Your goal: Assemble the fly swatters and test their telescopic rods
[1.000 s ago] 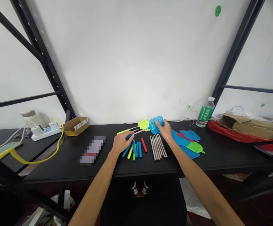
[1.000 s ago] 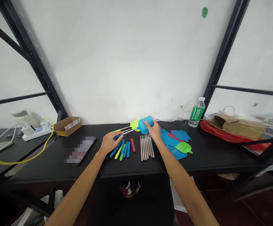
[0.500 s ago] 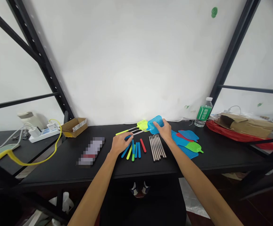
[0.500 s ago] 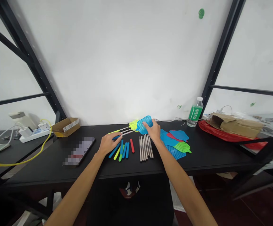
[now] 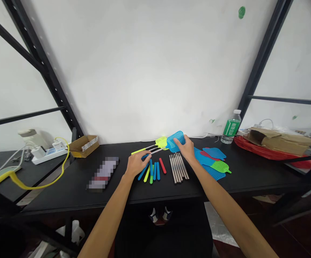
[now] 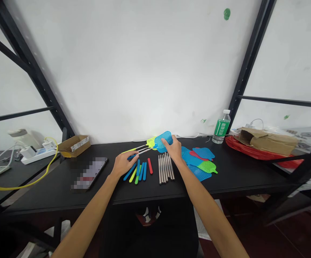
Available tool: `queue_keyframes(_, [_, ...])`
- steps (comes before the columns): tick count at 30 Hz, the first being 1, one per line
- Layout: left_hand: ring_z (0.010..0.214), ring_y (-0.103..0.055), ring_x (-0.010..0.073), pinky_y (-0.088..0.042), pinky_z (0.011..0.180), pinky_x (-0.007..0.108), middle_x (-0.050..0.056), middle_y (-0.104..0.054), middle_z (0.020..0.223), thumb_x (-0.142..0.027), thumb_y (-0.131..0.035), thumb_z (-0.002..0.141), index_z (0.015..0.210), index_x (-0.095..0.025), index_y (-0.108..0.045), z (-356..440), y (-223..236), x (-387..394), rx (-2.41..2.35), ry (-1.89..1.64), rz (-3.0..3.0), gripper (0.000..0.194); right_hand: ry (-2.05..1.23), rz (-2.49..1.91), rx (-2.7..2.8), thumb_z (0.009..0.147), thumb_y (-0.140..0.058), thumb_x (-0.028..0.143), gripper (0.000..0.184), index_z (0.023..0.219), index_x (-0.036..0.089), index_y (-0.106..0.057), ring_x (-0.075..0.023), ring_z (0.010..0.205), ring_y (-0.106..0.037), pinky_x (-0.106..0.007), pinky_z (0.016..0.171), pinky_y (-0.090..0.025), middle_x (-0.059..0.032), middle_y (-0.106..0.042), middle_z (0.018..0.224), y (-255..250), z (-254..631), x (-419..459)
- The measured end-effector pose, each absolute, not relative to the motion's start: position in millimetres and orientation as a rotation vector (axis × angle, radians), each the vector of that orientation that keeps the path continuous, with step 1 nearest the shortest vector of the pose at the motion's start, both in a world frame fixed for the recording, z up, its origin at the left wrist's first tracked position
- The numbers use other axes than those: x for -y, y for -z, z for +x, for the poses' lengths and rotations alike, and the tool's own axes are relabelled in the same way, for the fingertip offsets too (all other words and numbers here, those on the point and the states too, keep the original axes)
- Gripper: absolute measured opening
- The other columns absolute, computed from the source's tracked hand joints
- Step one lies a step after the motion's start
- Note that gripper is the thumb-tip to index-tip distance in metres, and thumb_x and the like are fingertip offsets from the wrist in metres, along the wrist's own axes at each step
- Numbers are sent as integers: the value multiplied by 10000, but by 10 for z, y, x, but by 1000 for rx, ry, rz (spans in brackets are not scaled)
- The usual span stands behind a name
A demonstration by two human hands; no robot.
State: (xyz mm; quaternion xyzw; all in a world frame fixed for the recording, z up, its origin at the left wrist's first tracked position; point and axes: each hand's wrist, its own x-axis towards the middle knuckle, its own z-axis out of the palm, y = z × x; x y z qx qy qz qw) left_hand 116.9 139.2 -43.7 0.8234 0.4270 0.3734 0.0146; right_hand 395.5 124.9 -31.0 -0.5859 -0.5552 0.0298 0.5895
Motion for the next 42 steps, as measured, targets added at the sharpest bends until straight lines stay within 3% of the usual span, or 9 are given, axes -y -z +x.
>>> queue_keyframes(8, [909,-695,202,-526,824,294,6,-722,1141,-443,-522,904,1125,-295,-692,1169,417,-1374,-1346,-1193,2553,316,-177,-1269,1245,797,-572,601,377,763,228,-535,-176,658,-535,-279,648,-421,10,-609,717,349,3984,-1331])
queue_keyframes(14, [730,-672,152,-518,758,277,2,-715,1115,-407,-539,906,1122,-296,-673,1156,400,-1378,-1384,-1275,2523,278,-318,-1193,1092,743,-607,620,418,801,207,-579,-200,718,-571,-294,650,-461,-20,-636,763,397,4053,-1429])
queue_keyframes(21, [834,-671,175,-519,764,284,44,-679,1065,-450,-520,916,1164,-268,-637,1130,385,-1418,-1352,-1400,2397,329,-322,-1190,1007,728,-603,638,444,795,199,-592,-208,722,-570,-295,629,-465,-25,-626,729,388,4081,-1421])
queue_keyframes(29, [632,-623,152,-481,608,268,40,-695,912,-535,-469,899,1137,-227,-612,1065,477,-1569,-1440,-1504,2036,414,-454,-1101,922,710,-660,585,422,848,188,-621,-204,729,-603,-314,672,-503,-39,-674,820,402,4109,-1430])
queue_keyframes(32, [648,-641,162,-479,617,263,33,-708,826,-539,-439,902,1045,-218,-633,1035,505,-1605,-1494,-1515,1914,401,-483,-1057,897,696,-688,557,412,859,182,-639,-204,726,-607,-321,682,-509,-41,-679,820,400,4096,-1427])
queue_keyframes(37, [517,-590,150,-453,552,258,25,-671,647,-565,-326,930,707,-207,-603,1031,518,-1593,-1460,-1404,1841,505,-524,-1049,869,706,-677,564,419,868,180,-634,-209,705,-608,-331,656,-518,-49,-682,817,385,4082,-1411])
queue_keyframes(42, [493,-570,140,-435,543,252,22,-638,576,-529,-286,951,593,-206,-549,1041,523,-1571,-1427,-1403,1829,549,-535,-1019,884,700,-700,549,413,874,178,-645,-215,738,-623,-333,698,-522,-46,-686,827,390,4085,-1417])
